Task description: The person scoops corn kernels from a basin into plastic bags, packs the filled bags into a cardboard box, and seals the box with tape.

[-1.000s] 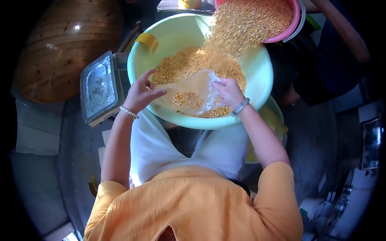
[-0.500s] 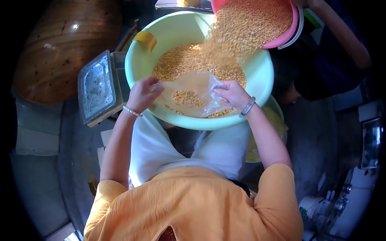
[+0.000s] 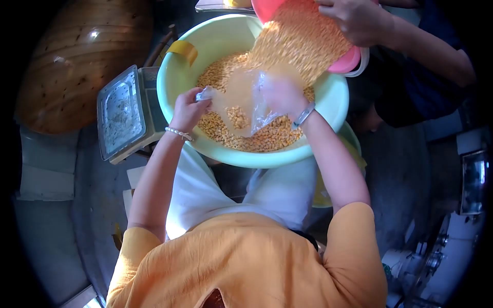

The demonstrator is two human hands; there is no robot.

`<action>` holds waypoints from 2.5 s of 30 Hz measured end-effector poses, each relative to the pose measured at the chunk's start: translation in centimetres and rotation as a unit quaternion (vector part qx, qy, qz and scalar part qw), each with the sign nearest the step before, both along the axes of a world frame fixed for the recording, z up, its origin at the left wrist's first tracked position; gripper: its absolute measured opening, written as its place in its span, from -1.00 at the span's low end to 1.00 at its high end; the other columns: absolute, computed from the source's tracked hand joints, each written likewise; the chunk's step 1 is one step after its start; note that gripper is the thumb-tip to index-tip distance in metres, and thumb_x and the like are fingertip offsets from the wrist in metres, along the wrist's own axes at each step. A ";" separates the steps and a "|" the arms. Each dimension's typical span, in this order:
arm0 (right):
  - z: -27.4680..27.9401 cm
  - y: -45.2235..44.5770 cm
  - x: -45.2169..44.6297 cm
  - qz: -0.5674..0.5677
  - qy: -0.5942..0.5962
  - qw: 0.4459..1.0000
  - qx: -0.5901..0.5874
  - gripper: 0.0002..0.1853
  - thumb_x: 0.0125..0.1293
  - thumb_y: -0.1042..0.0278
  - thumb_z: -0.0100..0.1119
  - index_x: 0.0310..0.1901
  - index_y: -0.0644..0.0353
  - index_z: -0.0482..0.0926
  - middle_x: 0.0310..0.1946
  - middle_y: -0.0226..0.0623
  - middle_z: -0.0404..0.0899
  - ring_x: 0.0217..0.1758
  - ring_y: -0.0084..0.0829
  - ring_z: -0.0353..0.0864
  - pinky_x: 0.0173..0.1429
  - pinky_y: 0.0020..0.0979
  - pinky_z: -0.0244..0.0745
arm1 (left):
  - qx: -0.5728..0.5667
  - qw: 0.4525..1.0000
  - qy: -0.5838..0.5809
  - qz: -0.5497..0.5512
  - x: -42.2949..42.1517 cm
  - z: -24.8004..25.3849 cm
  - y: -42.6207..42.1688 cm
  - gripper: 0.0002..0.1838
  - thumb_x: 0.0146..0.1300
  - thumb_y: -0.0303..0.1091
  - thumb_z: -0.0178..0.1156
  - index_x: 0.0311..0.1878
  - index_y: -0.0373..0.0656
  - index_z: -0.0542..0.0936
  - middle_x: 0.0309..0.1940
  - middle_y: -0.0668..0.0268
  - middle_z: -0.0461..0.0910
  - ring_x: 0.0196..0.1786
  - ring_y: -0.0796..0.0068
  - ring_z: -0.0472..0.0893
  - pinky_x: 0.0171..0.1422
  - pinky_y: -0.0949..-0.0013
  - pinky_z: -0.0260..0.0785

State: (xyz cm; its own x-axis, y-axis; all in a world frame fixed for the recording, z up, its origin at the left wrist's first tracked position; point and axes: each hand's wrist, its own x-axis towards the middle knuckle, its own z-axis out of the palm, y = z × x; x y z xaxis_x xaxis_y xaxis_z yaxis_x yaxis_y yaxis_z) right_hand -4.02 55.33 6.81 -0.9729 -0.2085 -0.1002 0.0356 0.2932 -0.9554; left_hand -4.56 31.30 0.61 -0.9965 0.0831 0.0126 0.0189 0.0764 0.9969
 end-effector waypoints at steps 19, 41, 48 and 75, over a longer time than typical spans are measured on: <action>-3.4 -1.3 -3.1 -0.010 -0.026 1.000 -0.004 -0.84 0.23 0.38 0.13 -0.46 0.24 0.56 -0.70 -0.57 0.35 -0.68 -0.73 0.24 -0.60 -0.61 0.12 | 0.047 0.994 -0.100 0.009 0.2 2.1 -2.8 -0.81 0.04 -0.58 0.12 -0.23 -0.36 0.48 -0.61 0.38 0.41 -0.65 0.62 0.40 -0.61 0.54 0.25; -1.2 -6.1 -2.0 0.070 0.522 0.782 0.332 -0.57 -0.01 0.25 0.22 -0.02 0.05 0.51 -0.03 -0.25 0.48 0.13 -0.26 0.40 0.21 -0.23 0.25 | -0.188 0.967 0.018 0.170 1.2 1.7 -2.8 -0.73 0.08 -0.21 0.22 -0.36 -0.28 0.57 -0.58 0.19 0.56 -0.51 0.37 0.54 -0.35 0.36 0.37; -7.7 -4.0 -4.0 0.168 0.284 0.822 0.465 -0.60 0.04 0.27 0.12 -0.01 0.02 0.52 -0.03 -0.25 0.51 0.12 -0.32 0.40 0.24 -0.25 0.14 | -0.220 0.958 0.027 0.183 3.1 1.4 -4.0 -0.72 0.10 -0.22 0.22 -0.34 -0.30 0.57 -0.64 0.17 0.54 -0.56 0.36 0.53 -0.39 0.36 0.35; -8.9 -4.8 -4.1 0.243 0.270 0.805 0.470 -0.85 0.06 0.29 0.13 -0.33 -0.01 0.65 -0.22 -0.34 0.56 0.04 -0.35 0.46 0.12 -0.30 0.36 | -0.579 0.796 0.157 -0.086 3.2 1.9 -3.5 -0.63 0.22 -0.03 0.03 -0.53 -0.03 0.63 -0.57 0.24 0.59 -0.28 0.25 0.57 0.38 -0.02 -0.09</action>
